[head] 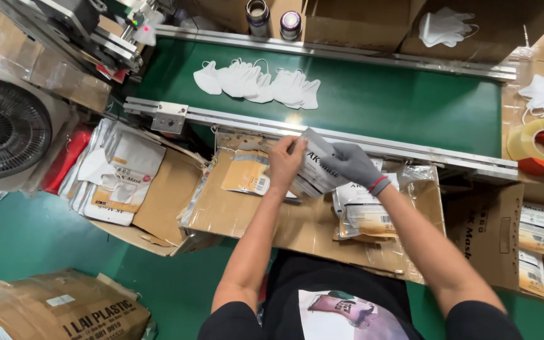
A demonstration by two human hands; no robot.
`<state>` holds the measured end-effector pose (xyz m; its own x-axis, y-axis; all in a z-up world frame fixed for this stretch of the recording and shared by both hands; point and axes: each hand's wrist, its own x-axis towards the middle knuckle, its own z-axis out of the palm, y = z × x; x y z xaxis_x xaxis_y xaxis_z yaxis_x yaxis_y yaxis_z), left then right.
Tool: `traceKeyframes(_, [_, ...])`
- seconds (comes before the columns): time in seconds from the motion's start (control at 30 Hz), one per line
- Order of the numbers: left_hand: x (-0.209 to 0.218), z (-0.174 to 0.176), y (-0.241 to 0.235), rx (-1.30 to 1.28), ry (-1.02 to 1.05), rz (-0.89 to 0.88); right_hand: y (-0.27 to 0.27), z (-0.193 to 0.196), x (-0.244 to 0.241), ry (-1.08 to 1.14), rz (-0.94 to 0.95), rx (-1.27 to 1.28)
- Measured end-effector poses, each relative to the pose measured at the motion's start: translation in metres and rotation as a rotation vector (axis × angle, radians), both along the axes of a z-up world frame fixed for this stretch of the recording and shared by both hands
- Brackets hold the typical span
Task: The person picks white face masks from a conveyor belt, stacks them, and places the stacks into cardboard boxes. The person then folds the box flaps, seals a box using a tape dispenser, and carries the sealed box to a stack of finished boxes.
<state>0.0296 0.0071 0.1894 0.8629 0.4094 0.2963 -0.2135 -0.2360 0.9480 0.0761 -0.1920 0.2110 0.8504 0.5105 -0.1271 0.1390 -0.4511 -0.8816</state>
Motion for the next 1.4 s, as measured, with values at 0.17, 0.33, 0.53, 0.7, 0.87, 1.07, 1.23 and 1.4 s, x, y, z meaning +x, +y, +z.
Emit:
traceKeyframes(0.17, [0.004,0.087,0.007,0.336,0.041,-0.296,0.012,0.018,0.015,-0.029,0.093,0.218])
traceKeyframes(0.33, [0.020,-0.018,0.028,0.232,0.068,-0.164,-0.005,-0.050,-0.059,0.210,-0.110,0.089])
traceKeyframes(0.53, [0.028,-0.038,0.020,-0.195,0.220,-0.098,-0.063,-0.062,-0.081,0.374,0.022,0.169])
traceKeyframes(0.7, [0.021,-0.077,-0.057,-0.640,0.284,0.009,-0.069,-0.045,-0.068,0.282,-0.566,0.561])
traceKeyframes(0.87, [-0.036,-0.016,-0.131,0.560,0.293,-0.233,-0.118,-0.085,-0.030,0.080,-0.506,0.144])
traceKeyframes(1.07, [-0.047,-0.111,-0.125,0.800,0.619,-0.550,-0.163,-0.236,-0.017,-0.410,-0.545,-0.324])
traceKeyframes(1.23, [-0.043,-0.139,-0.080,0.564,0.506,-0.571,-0.157,-0.324,-0.021,0.067,-0.307,-0.198])
traceKeyframes(1.4, [-0.045,-0.158,-0.080,0.719,0.385,-0.708,-0.113,-0.121,-0.001,0.562,-0.343,0.348])
